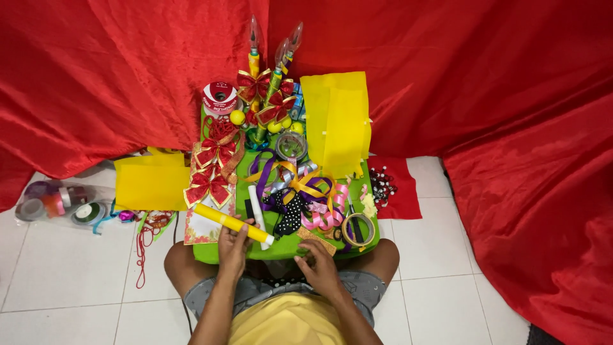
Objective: The person sits on the floor and wraps a yellow cylindrical object with tape. They then pick up a roll of yellow tape and continue to wrap the cylinder, securing the tape around it.
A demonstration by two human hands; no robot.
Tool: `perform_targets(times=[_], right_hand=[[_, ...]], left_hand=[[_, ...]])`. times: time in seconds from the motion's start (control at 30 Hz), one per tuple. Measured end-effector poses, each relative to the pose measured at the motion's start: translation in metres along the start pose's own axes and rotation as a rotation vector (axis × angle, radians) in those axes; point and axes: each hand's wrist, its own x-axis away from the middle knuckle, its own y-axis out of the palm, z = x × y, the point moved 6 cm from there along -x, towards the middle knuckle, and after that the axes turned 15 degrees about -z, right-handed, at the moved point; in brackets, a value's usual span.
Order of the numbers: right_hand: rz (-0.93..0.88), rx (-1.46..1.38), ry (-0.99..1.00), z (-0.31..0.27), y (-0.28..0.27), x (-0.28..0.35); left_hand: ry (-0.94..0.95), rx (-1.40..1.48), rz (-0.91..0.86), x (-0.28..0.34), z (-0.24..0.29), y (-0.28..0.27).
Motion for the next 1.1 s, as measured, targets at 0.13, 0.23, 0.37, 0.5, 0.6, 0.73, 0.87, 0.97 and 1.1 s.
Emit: perform_targets(times=[0.13,0.23,0.37,0.5,0.6,0.73,0.87,0.97,1.1], right_hand=[[-0.036,0.097,0.022,0.000,-0.002,-0.005],[-0.057,0.123,-0.028,-0.010,-0.001,-0.011],[-0.088,0.117,-0.144,-0.019,0.012,-0.025],[-0.008,-0.234,-0.094,0.008,0.037,-0.049],[0.004,-0.315,-0.084,0.016,0.043,-0.065],[0.029,-0.333,-0.069,0.021,0.044,-0.068],[0.005,-0.375,-0.077,0.022,0.044,-0.065],[-0.019,-0.405,-0.086,0.021,0.044,-0.063],[-0.034,-0.373,-0.080,0.013,0.041,-0.061]], left_hand=[[0.028,0.035,0.004,-0.005,-0.003,-0.009],[0.043,0.070,-0.020,-0.006,-0.005,-0.008],[0.053,0.036,-0.016,-0.005,-0.007,-0.008],[0.091,-0.061,-0.023,-0.004,-0.002,-0.002],[0.094,-0.036,-0.032,-0.004,0.002,0.002],[0.081,-0.034,-0.045,0.000,0.005,0.004],[0.059,-0.063,-0.129,0.000,0.005,0.008],[0.049,-0.111,-0.169,-0.004,-0.002,0.004],[0.052,-0.177,-0.201,-0.005,-0.005,0.004]])
